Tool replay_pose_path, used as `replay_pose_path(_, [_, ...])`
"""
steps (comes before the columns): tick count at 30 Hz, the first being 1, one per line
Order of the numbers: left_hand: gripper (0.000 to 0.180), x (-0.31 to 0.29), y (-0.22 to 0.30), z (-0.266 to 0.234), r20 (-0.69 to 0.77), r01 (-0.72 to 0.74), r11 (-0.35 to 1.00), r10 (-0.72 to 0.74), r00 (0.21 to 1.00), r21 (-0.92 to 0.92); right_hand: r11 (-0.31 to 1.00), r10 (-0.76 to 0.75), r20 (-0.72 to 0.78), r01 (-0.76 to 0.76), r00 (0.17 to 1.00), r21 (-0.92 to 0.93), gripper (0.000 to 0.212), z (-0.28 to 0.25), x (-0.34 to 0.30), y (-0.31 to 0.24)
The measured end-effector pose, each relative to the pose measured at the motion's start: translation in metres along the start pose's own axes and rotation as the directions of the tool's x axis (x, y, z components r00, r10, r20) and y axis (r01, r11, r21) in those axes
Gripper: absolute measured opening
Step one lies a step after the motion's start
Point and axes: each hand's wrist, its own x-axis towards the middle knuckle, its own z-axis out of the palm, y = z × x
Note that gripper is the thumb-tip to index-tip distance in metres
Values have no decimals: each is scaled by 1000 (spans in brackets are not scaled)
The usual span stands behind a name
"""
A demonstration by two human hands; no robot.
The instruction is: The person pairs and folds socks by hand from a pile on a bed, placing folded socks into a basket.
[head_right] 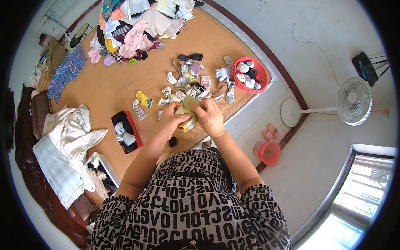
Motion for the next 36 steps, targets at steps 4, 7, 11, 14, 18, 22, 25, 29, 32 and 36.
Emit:
replay_pose_path(4, [29, 0, 4, 2, -57, 18, 992, -26, 998, -128, 995, -75, 70, 69, 995, 78, 43, -3, 0, 3])
replay_pose_path(7, [31, 9, -10, -3, -130, 2, 962, -39, 991, -273, 939, -126, 134, 74, 983, 335, 43, -11, 8, -2])
replay_pose_path(11, [32, 10, -11, -7, -139, -56, 990, 38, 990, -126, 311, 317, 353, -448, 880, 838, 34, -1, -10, 1])
replay_pose_path(14, [31, 13, -14, -11, -75, -165, 986, 167, 983, 22, 463, 489, 464, -670, 739, 580, 39, -9, 8, -14])
replay_pose_path(18, [27, 11, -6, -3, -99, -125, 985, 137, 986, 117, 282, 526, 560, -753, 640, 594, 36, -1, 7, -4])
replay_pose_path(22, [22, 8, 4, -3, 30, 122, 904, -120, 992, -411, 358, 682, 325, -686, 655, 633, 26, 18, 0, 4])
replay_pose_path(25, [18, 7, 4, -2, 90, 71, 834, -25, 996, -547, 224, 752, 298, -654, 588, 723, 23, 28, -4, 4])
replay_pose_path(29, [27, 5, -1, 4, 20, -20, 865, 35, 999, -501, 285, 771, 247, -664, 587, 691, 24, 27, -2, -11])
replay_pose_path(32, [28, 8, -11, 7, -124, -114, 919, 72, 990, -377, 333, 727, 280, -678, 627, 655, 28, 26, -8, -20])
replay_pose_path(36, [24, 12, -16, 8, -319, -258, 918, 158, 935, -301, 546, 571, 177, -532, 802, 648, 35, 25, -10, -32])
